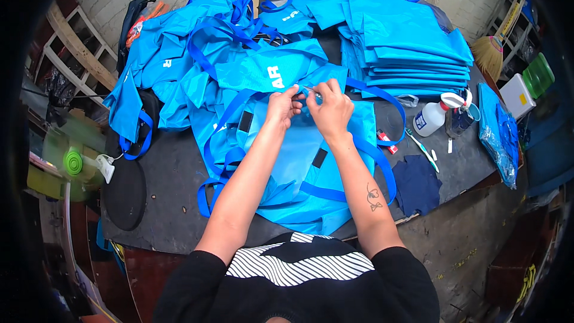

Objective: Trimming loose threads and inspecting blue reusable shopping bags.

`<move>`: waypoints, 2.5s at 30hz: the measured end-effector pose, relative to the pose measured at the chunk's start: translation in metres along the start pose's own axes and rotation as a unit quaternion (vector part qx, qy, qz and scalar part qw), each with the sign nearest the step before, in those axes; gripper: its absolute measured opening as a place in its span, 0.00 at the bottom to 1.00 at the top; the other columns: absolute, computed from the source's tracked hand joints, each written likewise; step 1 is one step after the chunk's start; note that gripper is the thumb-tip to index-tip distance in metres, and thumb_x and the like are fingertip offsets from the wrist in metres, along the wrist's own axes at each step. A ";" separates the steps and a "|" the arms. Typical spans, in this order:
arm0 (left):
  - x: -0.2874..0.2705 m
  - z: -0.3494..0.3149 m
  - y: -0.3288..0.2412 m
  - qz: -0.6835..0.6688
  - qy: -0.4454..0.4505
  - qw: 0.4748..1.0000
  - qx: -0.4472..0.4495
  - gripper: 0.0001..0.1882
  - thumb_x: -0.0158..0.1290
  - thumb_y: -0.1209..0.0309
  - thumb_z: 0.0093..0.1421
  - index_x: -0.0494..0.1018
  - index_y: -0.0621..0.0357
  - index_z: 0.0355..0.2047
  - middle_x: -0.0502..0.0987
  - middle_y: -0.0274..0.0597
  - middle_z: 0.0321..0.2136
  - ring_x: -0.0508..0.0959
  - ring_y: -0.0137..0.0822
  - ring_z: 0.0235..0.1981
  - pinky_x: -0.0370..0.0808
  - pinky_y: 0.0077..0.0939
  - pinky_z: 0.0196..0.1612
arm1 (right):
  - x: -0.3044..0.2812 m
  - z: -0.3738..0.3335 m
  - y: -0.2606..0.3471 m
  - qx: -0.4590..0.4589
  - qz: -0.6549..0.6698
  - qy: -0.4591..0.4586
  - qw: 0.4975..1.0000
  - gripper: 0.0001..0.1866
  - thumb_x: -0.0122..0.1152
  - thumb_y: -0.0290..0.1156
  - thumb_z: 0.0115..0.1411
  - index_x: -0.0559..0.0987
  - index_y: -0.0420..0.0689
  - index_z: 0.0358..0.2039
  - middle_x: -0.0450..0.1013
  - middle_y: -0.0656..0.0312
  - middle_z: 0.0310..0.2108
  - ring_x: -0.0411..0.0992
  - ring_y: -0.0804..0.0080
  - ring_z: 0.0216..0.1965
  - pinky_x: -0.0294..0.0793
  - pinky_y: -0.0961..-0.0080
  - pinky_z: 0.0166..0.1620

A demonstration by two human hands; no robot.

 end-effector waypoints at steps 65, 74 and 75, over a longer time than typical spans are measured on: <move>-0.044 -0.204 -0.049 0.469 -0.070 0.749 0.463 0.17 0.64 0.79 0.44 0.64 0.62 0.25 0.70 0.44 0.33 0.67 0.36 0.22 0.65 0.30 0.25 | -0.012 -0.102 0.006 0.198 0.369 0.135 0.898 0.08 0.65 0.24 0.48 0.76 0.37 0.29 0.68 0.60 0.27 0.70 0.72 0.28 0.69 0.79 0.32; -0.055 -0.200 -0.045 0.423 -0.076 0.781 0.452 0.19 0.65 0.78 0.45 0.61 0.63 0.20 0.72 0.43 0.29 0.66 0.36 0.23 0.62 0.29 0.25 | 0.000 -0.107 0.020 0.126 0.326 0.213 0.912 0.10 0.68 0.26 0.47 0.78 0.36 0.29 0.69 0.62 0.27 0.68 0.77 0.31 0.66 0.80 0.34; -0.055 -0.199 -0.045 0.424 -0.076 0.781 0.453 0.19 0.65 0.78 0.45 0.61 0.63 0.20 0.72 0.43 0.29 0.66 0.36 0.23 0.62 0.29 0.25 | 0.003 -0.108 0.020 0.129 0.340 0.216 0.906 0.10 0.68 0.26 0.47 0.78 0.36 0.30 0.69 0.62 0.27 0.68 0.77 0.31 0.66 0.80 0.34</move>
Point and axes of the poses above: each hand's wrist, its own z-axis towards the middle knuckle, its own x-axis out of the palm, y = z × x, the point moved 10 cm from there along z, towards the middle knuckle
